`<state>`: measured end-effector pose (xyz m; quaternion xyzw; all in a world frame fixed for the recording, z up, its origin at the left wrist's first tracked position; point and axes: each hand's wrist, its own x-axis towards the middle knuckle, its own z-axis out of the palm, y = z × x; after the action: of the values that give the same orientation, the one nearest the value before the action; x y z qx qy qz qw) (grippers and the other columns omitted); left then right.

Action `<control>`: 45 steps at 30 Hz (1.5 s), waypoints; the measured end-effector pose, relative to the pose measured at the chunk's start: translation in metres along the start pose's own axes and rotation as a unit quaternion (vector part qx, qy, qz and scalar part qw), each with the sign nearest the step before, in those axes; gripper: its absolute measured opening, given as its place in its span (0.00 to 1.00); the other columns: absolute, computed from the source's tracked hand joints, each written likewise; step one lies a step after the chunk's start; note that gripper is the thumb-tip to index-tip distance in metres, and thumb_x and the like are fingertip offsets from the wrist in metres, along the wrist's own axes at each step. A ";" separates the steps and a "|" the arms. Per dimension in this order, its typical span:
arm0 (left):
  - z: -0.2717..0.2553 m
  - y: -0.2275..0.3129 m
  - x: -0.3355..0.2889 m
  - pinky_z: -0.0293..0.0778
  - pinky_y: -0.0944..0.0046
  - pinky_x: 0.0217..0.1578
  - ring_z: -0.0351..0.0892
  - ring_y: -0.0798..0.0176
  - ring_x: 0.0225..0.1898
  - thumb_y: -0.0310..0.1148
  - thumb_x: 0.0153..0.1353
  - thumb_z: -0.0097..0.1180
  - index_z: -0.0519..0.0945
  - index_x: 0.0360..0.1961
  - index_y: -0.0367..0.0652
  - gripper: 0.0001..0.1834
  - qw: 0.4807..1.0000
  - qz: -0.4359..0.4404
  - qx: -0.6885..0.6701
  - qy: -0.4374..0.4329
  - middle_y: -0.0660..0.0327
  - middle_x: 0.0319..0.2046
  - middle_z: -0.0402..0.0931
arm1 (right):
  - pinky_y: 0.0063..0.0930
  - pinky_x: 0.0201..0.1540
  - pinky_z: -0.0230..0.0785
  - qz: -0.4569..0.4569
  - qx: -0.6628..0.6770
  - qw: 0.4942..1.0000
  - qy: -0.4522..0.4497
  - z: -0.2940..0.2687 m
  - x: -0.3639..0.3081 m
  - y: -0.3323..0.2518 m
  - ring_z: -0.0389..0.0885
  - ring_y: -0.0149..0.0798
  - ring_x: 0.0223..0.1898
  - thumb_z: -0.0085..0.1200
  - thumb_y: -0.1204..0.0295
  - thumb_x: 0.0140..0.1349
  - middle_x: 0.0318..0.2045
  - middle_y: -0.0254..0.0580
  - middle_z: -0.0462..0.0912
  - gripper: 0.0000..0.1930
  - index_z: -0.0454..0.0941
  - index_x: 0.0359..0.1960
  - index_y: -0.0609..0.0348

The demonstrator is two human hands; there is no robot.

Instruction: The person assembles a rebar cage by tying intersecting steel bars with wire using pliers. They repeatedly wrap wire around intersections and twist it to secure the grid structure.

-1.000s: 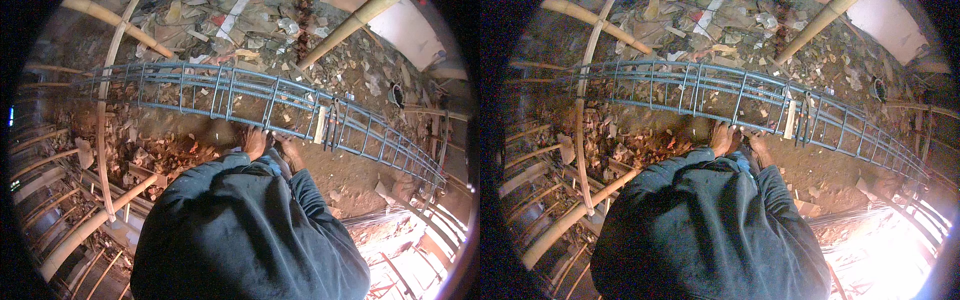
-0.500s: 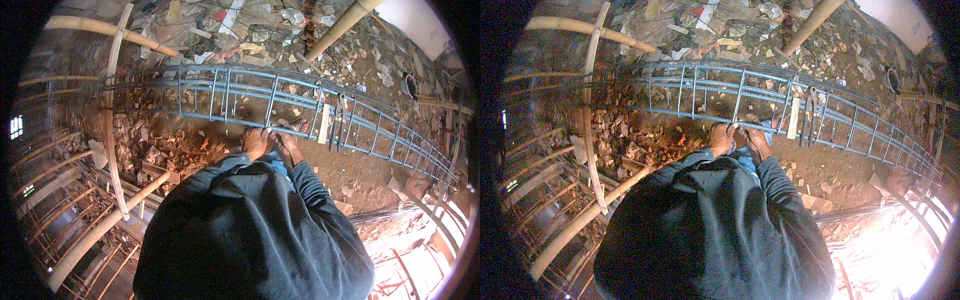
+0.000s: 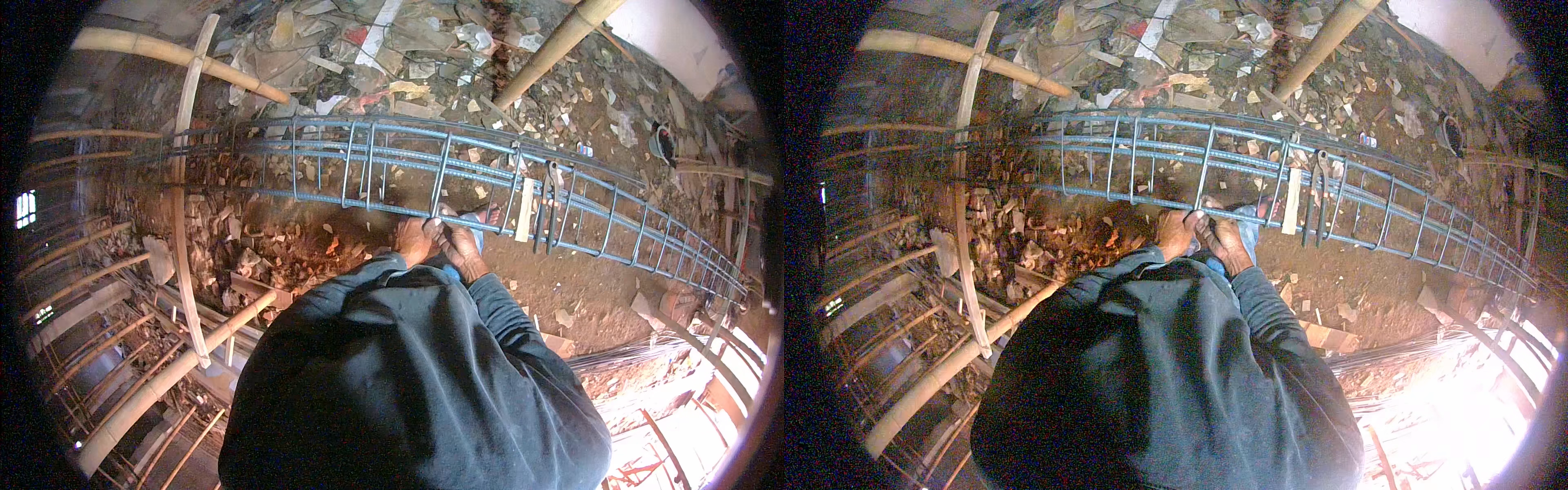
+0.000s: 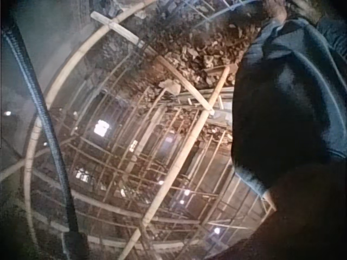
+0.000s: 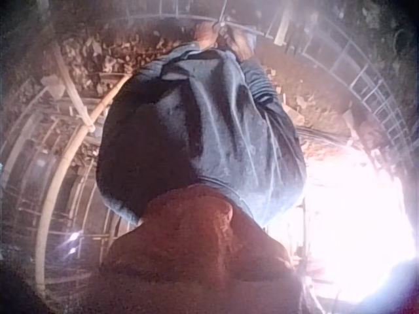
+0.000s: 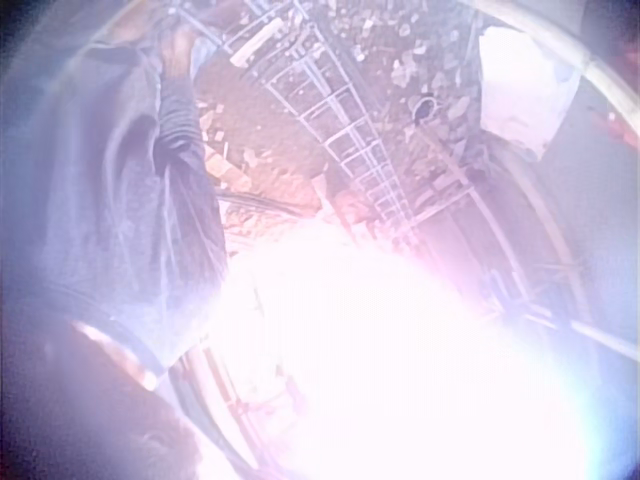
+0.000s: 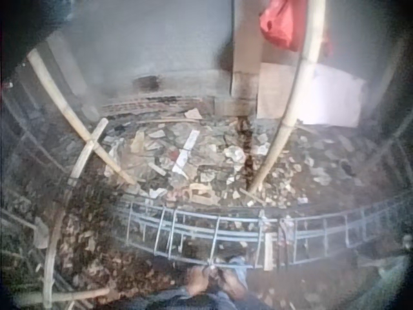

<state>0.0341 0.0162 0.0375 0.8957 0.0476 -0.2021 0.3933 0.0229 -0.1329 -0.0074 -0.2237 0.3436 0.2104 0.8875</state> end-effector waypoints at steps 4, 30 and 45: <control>-0.003 -0.001 0.001 0.75 0.39 0.48 0.81 0.32 0.46 0.48 0.67 0.60 0.85 0.47 0.43 0.20 0.999 -0.012 -0.021 -0.028 0.42 0.43 0.84 | 0.28 0.42 0.78 0.001 -0.001 0.999 -0.054 -0.002 -0.004 0.001 0.80 0.32 0.42 0.55 0.75 0.72 0.47 0.33 0.82 0.19 0.78 0.63 0.56; 0.014 -0.033 0.014 0.74 0.44 0.43 0.81 0.37 0.39 0.51 0.67 0.60 0.86 0.41 0.40 0.22 0.994 0.065 -0.087 0.002 0.47 0.35 0.84 | 0.46 0.45 0.79 -0.178 -0.809 0.553 0.093 0.058 -0.003 -0.071 0.89 0.57 0.42 0.65 0.60 0.63 0.35 0.56 0.89 0.15 0.89 0.40 0.60; 0.004 -0.047 0.005 0.79 0.56 0.42 0.82 0.58 0.38 0.29 0.60 0.68 0.86 0.38 0.39 0.07 0.971 0.126 -0.200 -0.031 0.58 0.32 0.83 | 0.43 0.35 0.75 -0.425 -0.699 0.565 0.109 0.059 -0.057 -0.012 0.84 0.56 0.28 0.65 0.65 0.63 0.25 0.57 0.83 0.14 0.84 0.32 0.67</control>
<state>0.0256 0.0448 0.0011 0.7908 -0.0386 -0.1646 0.5882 0.0209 -0.1230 0.0748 -0.9154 0.0486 -0.0422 0.3974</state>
